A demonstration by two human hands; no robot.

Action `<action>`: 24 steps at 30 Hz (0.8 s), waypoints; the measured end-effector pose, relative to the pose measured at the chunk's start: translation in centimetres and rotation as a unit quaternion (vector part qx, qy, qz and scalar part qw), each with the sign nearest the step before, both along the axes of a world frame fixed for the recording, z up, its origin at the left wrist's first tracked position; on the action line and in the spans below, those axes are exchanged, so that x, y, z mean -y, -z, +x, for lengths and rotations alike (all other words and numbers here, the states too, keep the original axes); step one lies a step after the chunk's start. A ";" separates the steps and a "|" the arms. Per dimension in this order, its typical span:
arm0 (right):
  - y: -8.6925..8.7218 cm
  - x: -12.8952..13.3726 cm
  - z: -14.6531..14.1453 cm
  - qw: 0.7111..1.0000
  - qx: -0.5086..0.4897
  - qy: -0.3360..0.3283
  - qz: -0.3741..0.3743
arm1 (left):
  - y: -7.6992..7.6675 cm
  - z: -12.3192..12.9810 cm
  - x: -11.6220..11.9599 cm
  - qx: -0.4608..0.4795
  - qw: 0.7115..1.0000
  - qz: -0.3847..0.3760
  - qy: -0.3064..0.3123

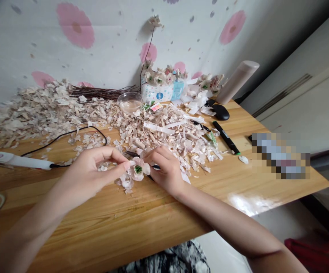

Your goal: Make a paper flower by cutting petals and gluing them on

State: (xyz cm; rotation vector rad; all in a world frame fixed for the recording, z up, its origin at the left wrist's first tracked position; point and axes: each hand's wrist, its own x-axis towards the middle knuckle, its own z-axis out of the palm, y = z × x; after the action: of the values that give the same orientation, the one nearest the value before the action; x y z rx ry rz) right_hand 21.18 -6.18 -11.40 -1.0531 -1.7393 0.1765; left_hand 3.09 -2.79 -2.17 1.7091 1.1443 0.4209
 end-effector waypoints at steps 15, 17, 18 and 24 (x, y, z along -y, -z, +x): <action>0.1 -0.1 0.1 1.000 0.017 -0.002 -0.012 | 0.2 -0.1 -0.8 0.027 0.999 -0.013 0.031; 0.1 -0.2 0.1 1.000 0.018 -0.004 -0.015 | 0.2 -0.2 -0.9 0.020 0.999 -0.010 0.034; 0.1 -0.2 0.1 1.000 0.019 -0.006 -0.017 | 0.2 -0.3 -0.9 0.017 0.999 -0.010 0.035; 0.2 -0.1 0.0 0.999 0.012 -0.019 -0.032 | 0.3 -0.4 -1.2 0.020 0.998 -0.005 0.053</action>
State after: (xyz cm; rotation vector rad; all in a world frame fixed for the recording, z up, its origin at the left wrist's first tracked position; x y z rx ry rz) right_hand 21.19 -6.06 -11.57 -1.0737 -1.7864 0.2464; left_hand 2.71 -1.63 -2.45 1.7353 1.0206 0.3815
